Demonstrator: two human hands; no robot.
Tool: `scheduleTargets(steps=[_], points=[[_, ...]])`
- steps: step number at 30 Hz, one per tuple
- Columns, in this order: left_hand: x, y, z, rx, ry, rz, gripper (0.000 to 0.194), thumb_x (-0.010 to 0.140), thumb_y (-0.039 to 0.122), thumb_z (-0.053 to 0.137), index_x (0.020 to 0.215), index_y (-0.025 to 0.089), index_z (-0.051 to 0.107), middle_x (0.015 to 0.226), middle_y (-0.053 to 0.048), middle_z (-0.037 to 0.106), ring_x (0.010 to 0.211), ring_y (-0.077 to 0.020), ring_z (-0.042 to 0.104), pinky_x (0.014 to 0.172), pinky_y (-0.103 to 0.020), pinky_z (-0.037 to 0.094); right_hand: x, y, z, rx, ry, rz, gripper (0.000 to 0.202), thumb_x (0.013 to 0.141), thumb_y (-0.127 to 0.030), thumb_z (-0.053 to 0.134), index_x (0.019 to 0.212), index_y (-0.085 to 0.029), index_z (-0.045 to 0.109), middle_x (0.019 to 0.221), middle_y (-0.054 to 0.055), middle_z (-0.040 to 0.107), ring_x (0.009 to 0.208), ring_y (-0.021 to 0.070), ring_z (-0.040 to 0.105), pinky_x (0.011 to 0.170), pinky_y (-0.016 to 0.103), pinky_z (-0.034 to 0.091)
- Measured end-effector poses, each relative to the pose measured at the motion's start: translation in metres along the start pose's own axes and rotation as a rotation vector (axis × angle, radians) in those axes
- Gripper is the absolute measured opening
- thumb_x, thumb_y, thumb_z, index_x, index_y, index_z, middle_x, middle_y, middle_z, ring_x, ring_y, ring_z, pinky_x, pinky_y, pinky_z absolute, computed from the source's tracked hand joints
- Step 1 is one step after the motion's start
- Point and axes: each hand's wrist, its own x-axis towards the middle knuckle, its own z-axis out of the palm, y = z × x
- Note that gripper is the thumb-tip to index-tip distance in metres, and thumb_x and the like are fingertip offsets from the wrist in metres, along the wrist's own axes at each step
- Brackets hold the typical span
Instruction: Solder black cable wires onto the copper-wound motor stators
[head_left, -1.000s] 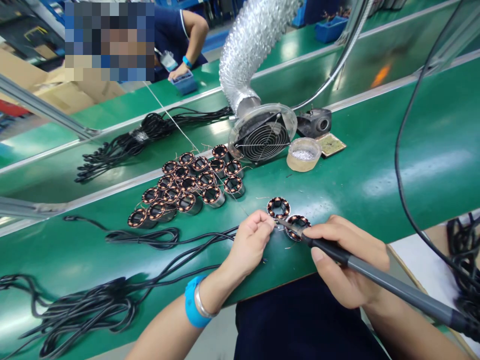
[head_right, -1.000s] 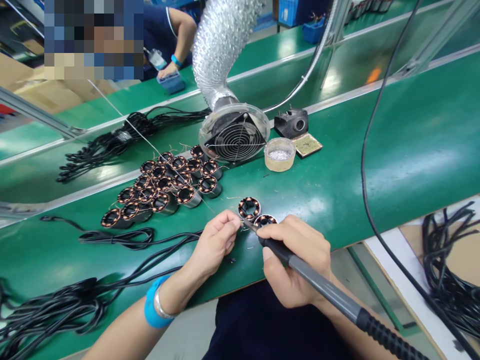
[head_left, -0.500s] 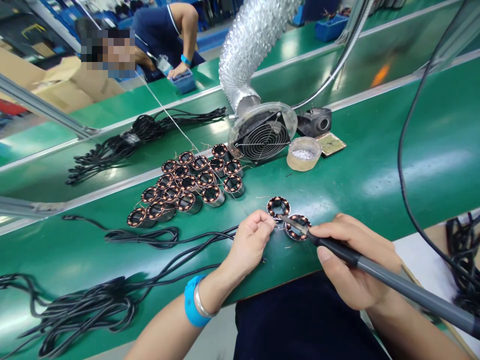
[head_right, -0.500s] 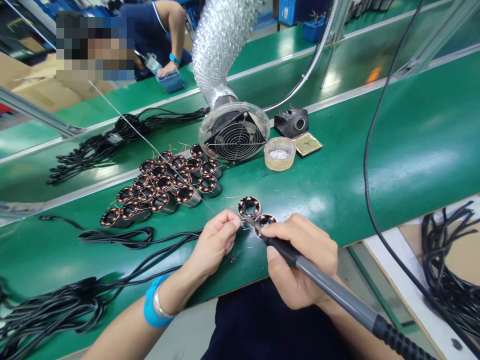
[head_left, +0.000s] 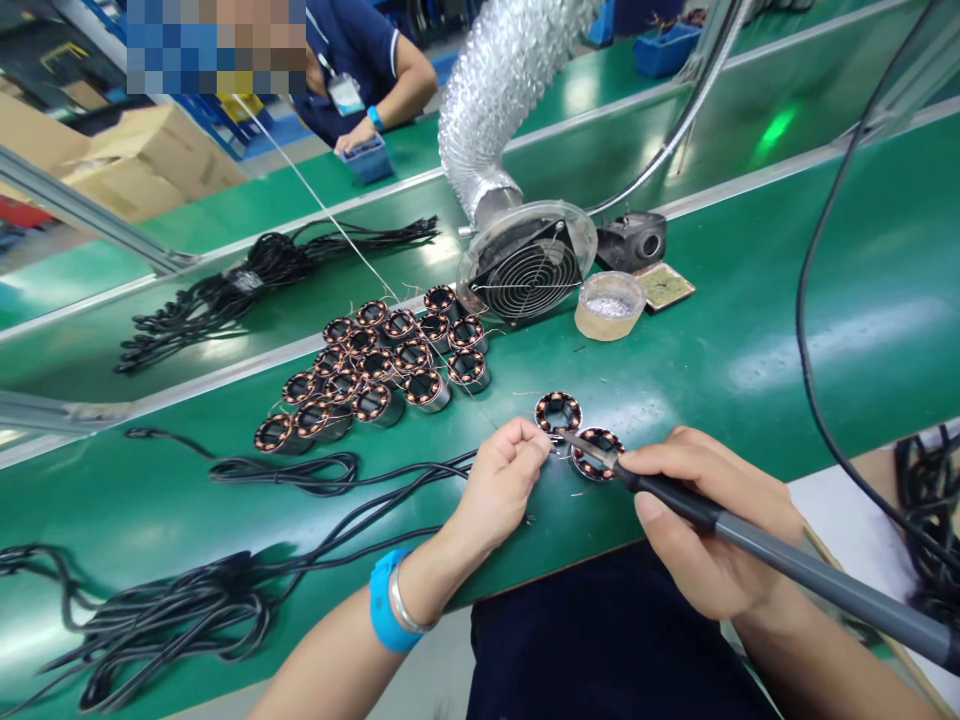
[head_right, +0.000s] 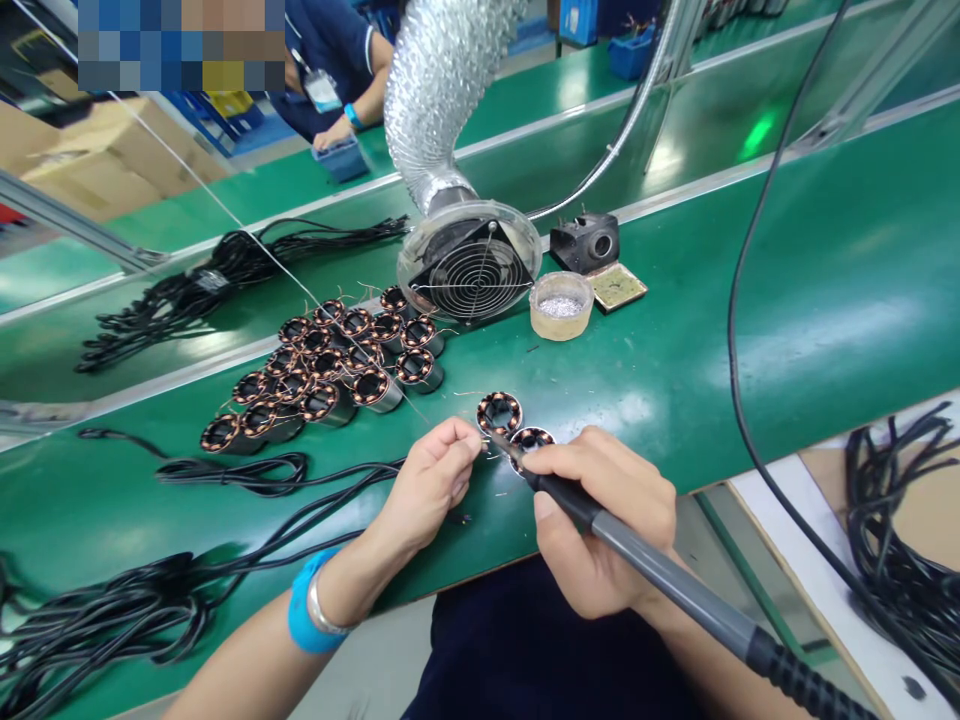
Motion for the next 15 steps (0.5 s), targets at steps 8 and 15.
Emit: scheduleTargets(steps=[8,15], points=[[0.0,0.0,-0.001,-0.012,0.003,0.005,0.021,0.084,0.034,0.057,0.073,0.019,0.049,0.05,0.011,0.029,0.043,-0.0056,0.019,0.044,-0.02,0.017,0.002,0.0,0.002,-0.002,0.019,0.002,0.024,0.078,-0.01,0.06,0.1,-0.017,0.067,0.073,0.002,0.065,0.057,0.0129,0.051,0.051,0.027,0.042],[-0.01,-0.002,-0.001,0.213,-0.041,0.152,0.021,0.092,0.033,0.053,0.078,0.018,0.051,0.06,0.007,0.038,0.053,-0.008,0.031,0.053,-0.021,0.027,0.0,0.005,0.003,-0.018,0.087,0.014,0.033,0.083,-0.011,0.061,0.114,-0.022,0.067,0.087,0.003,0.069,0.068,0.015,0.062,0.06,0.029,0.051]])
